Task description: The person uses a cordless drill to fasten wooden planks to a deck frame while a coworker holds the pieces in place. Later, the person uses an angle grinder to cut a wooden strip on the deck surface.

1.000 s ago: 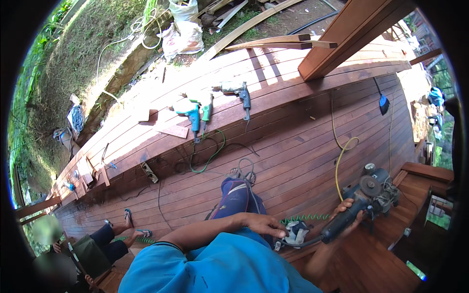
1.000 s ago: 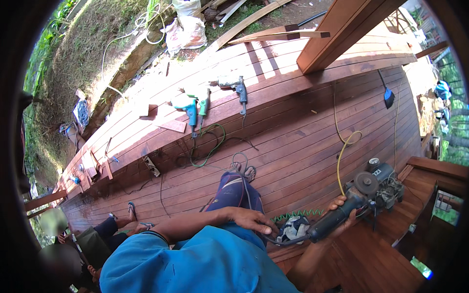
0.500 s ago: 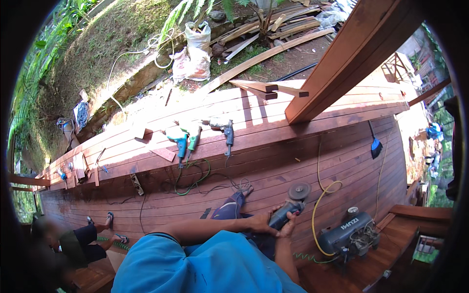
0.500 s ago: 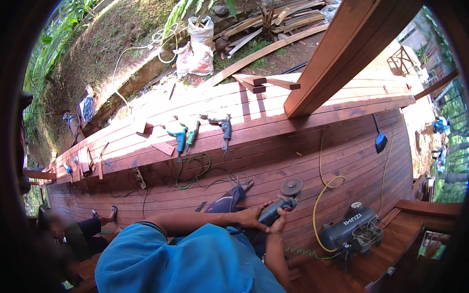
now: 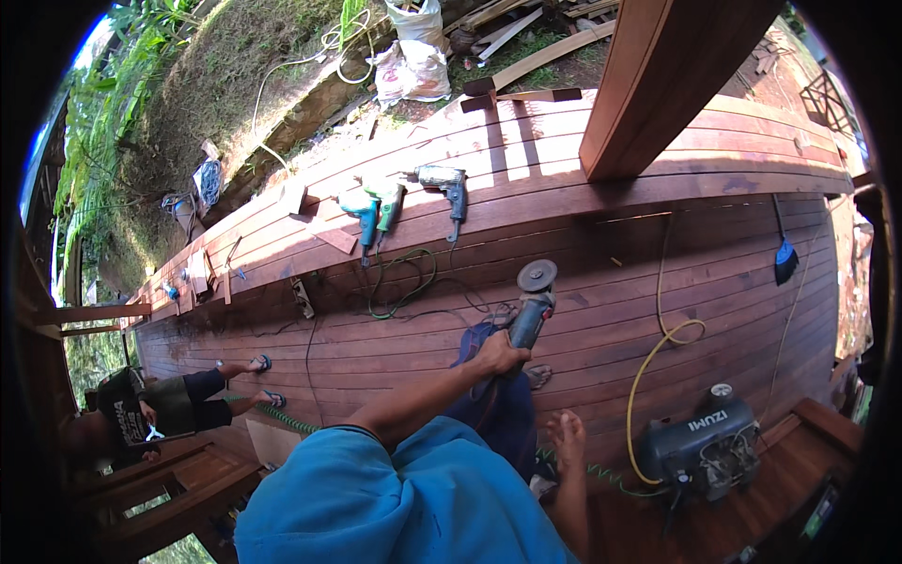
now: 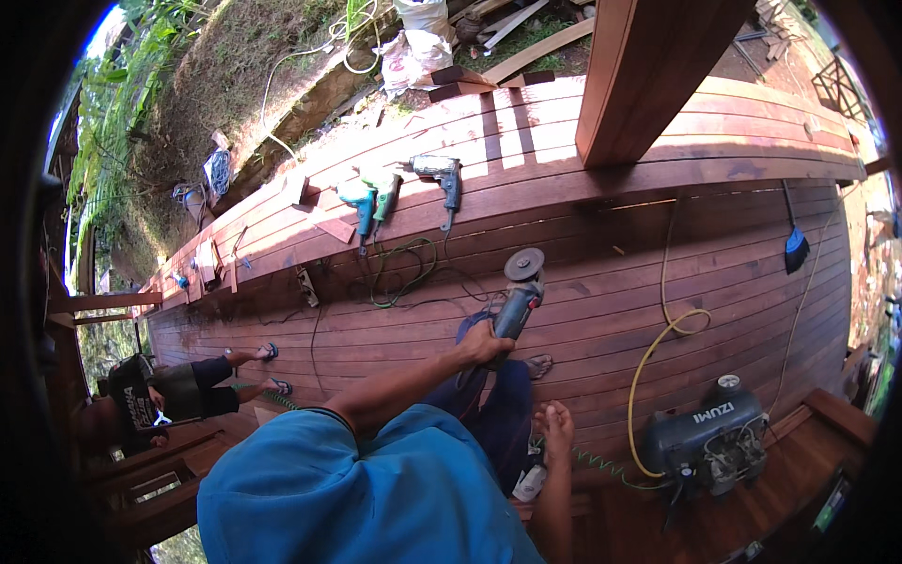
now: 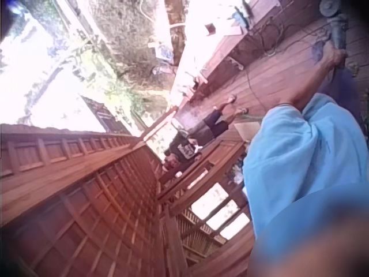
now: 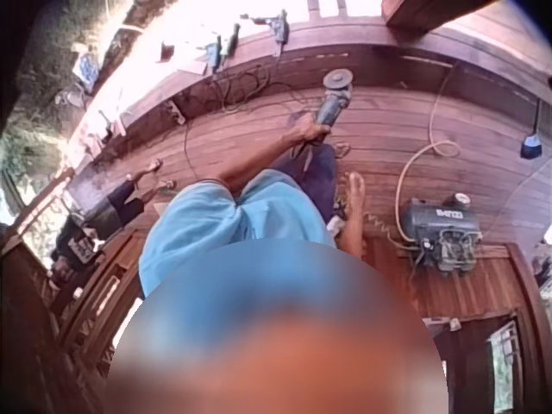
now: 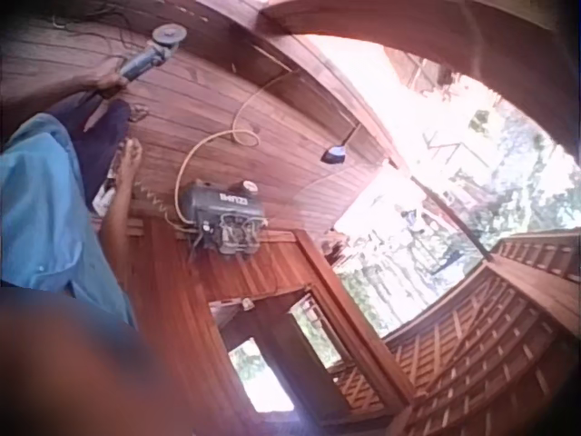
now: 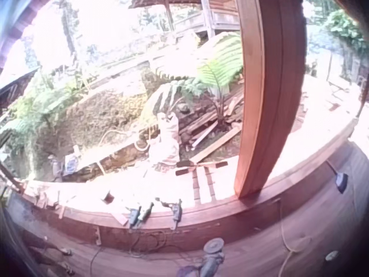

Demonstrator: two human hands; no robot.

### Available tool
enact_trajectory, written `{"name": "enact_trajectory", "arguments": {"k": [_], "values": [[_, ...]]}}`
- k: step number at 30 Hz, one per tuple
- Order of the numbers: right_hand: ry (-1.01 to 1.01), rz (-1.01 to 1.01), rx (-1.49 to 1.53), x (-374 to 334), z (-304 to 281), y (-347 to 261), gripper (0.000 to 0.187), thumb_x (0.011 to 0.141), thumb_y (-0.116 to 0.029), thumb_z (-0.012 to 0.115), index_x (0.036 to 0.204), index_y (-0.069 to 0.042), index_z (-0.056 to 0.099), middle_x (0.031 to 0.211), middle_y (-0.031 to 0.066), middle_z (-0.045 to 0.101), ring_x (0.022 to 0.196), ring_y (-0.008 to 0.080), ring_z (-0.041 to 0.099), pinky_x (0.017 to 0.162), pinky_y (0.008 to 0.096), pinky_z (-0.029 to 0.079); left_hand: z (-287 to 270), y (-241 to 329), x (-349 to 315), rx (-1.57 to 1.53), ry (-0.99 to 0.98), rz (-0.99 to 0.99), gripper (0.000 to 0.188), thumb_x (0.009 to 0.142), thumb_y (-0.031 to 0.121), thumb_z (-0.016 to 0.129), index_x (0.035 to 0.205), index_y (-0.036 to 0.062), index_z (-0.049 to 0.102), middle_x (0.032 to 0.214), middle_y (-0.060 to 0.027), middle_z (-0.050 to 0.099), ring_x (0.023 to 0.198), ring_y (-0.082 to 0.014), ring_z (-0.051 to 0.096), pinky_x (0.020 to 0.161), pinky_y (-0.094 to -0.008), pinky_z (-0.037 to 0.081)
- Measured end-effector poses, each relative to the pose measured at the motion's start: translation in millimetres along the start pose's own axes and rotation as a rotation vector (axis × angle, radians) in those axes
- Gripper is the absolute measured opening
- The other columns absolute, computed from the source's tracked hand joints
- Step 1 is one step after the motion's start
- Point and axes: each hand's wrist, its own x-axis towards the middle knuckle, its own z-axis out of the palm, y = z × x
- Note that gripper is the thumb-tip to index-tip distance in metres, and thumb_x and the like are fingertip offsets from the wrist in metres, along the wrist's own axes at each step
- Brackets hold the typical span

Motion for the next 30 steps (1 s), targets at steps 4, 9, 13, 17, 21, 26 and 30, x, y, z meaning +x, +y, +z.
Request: {"name": "enact_trajectory", "arguments": {"k": [4, 9, 13, 17, 21, 26, 30], "values": [[0.207, 0.084, -0.177, -22.1, -82.8, 39.2, 0.041, 0.098, -0.031, 0.073, 0.129, -0.011, 0.056, 0.109, 0.003, 0.068, 0.091, 0.0131, 0.068, 0.075, 0.0278, 0.056, 15.9, 11.2, 24.5, -0.23, 0.146, 0.021, 0.039, 0.074, 0.029, 0.085, 0.092, -0.0008, 0.068, 0.079, -0.008, 0.068, 0.072, -0.0148, 0.065, 0.063, -0.0355, 0.052], [0.414, 0.034, -0.003, -9.2, -124.8, 50.1, 0.041, 0.094, -0.03, 0.077, 0.126, -0.011, 0.057, 0.103, 0.0014, 0.067, 0.087, 0.0125, 0.067, 0.072, 0.0266, 0.054, -17.8, 28.3, 169.1, -0.172, 0.446, 0.088, 0.044, 0.073, 0.03, 0.086, 0.095, 0.0007, 0.062, 0.081, -0.0071, 0.067, 0.071, -0.0172, 0.064, 0.065, -0.0376, 0.054], [0.517, -0.04, 0.098, 5.1, -91.8, 51.1, 0.045, 0.094, -0.025, 0.076, 0.129, -0.006, 0.056, 0.103, 0.0034, 0.067, 0.087, 0.0145, 0.067, 0.072, 0.0293, 0.055, -65.4, 44.7, 324.1, -0.047, 0.722, 0.257, 0.05, 0.075, 0.037, 0.083, 0.101, -0.0004, 0.063, 0.085, -0.0102, 0.066, 0.076, -0.0242, 0.064, 0.071, -0.0421, 0.054], [0.567, 0.04, 0.105, -0.9, -32.9, 57.0, 0.057, 0.093, -0.028, 0.078, 0.133, 0.005, 0.056, 0.109, 0.0111, 0.07, 0.095, 0.0196, 0.069, 0.081, 0.0319, 0.055, -106.9, 87.2, 418.3, -0.215, 0.564, 0.106, 0.056, 0.083, 0.045, 0.073, 0.109, -0.0045, 0.068, 0.096, -0.0133, 0.066, 0.089, -0.029, 0.064, 0.083, -0.0433, 0.054], [0.443, 0.147, 0.071, -5.4, 7.6, 58.7, 0.07, 0.089, -0.04, 0.081, 0.131, 0.009, 0.055, 0.119, 0.0166, 0.071, 0.107, 0.0228, 0.069, 0.092, 0.0335, 0.054, -124.7, 105.5, 444.2, 0.047, 0.657, 0.021, 0.062, 0.079, 0.043, 0.076, 0.1, -0.015, 0.071, 0.096, -0.0234, 0.073, 0.087, -0.036, 0.07, 0.083, -0.0459, 0.057], [0.391, 0.287, -0.076, 9.4, 1.0, 38.2, 0.072, 0.089, -0.047, 0.081, 0.129, 0.008, 0.058, 0.117, 0.0179, 0.072, 0.108, 0.0235, 0.069, 0.092, 0.0349, 0.054, -118.7, 110.4, 449.2, 0.089, 0.793, 0.012, 0.065, 0.078, 0.043, 0.077, 0.107, -0.0151, 0.07, 0.106, -0.0265, 0.072, 0.096, -0.0399, 0.07, 0.089, -0.0484, 0.056], [0.451, 0.2, -0.17, 21.9, -32.3, 10.5, 0.073, 0.088, -0.048, 0.081, 0.129, 0.008, 0.058, 0.118, 0.0198, 0.071, 0.112, 0.0264, 0.069, 0.095, 0.0367, 0.054, -122.8, 119.6, 441.0, 0.146, 0.482, -0.111, 0.064, 0.086, 0.045, 0.075, 0.12, -0.0088, 0.069, 0.112, -0.0251, 0.072, 0.099, -0.0389, 0.069, 0.09, -0.046, 0.055]]}}
